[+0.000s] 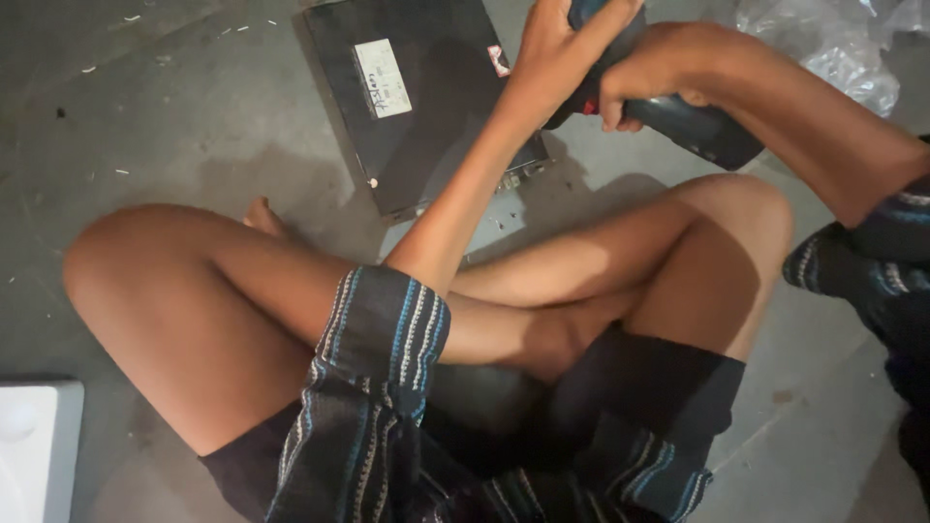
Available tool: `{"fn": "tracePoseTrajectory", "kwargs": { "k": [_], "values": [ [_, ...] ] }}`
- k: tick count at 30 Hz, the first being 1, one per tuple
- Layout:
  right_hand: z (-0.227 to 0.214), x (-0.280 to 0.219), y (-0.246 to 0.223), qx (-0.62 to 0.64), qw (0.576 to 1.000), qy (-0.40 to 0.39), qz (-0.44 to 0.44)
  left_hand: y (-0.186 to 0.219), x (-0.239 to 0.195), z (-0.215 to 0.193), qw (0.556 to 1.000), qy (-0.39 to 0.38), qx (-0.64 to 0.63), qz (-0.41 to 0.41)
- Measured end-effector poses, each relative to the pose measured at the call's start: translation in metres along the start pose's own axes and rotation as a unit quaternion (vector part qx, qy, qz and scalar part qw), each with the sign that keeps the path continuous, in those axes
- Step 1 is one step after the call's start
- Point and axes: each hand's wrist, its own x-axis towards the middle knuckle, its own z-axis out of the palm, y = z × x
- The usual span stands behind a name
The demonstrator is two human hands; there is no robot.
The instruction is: The person sits on the floor and uses a cordless drill to fasten screws into a black electronic device, securing a metal cover over a blue circuit board. The person then places the assembled device on a shelf among other electronics.
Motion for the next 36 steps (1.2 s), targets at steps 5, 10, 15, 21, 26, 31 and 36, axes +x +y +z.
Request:
{"fn": "tracePoseTrajectory", "kwargs": {
  "k": [5, 10, 15, 21, 26, 31, 36],
  "values": [
    [-0.001, 0.006, 0.0, -0.017, 1.0, -0.007, -0.002, -0.006, 0.0, 0.0, 0.995, 0.014, -0.006, -0.096],
    [-0.001, 0.007, -0.002, 0.001, 1.0, -0.025, -0.012, -0.015, 0.001, -0.001, 0.995, 0.024, 0.004, -0.093],
    [-0.003, 0.004, -0.002, -0.05, 0.999, -0.011, -0.001, -0.023, 0.0, -0.001, 0.996, 0.017, 0.004, -0.092],
    [-0.002, 0.006, 0.0, 0.062, 0.997, -0.046, -0.015, -0.027, -0.001, -0.002, 0.984, 0.011, -0.048, -0.169],
    [0.001, 0.013, 0.002, 0.029, 0.999, -0.034, 0.004, -0.034, -0.001, -0.001, 0.996, 0.016, -0.03, -0.086],
    [0.003, 0.012, 0.001, 0.041, 0.998, -0.036, 0.019, -0.042, -0.002, -0.002, 0.997, 0.02, -0.019, -0.069],
    [0.002, 0.004, -0.002, 0.014, 0.999, -0.01, 0.035, -0.046, -0.003, -0.003, 0.998, 0.027, 0.004, -0.049]
  ]
}}
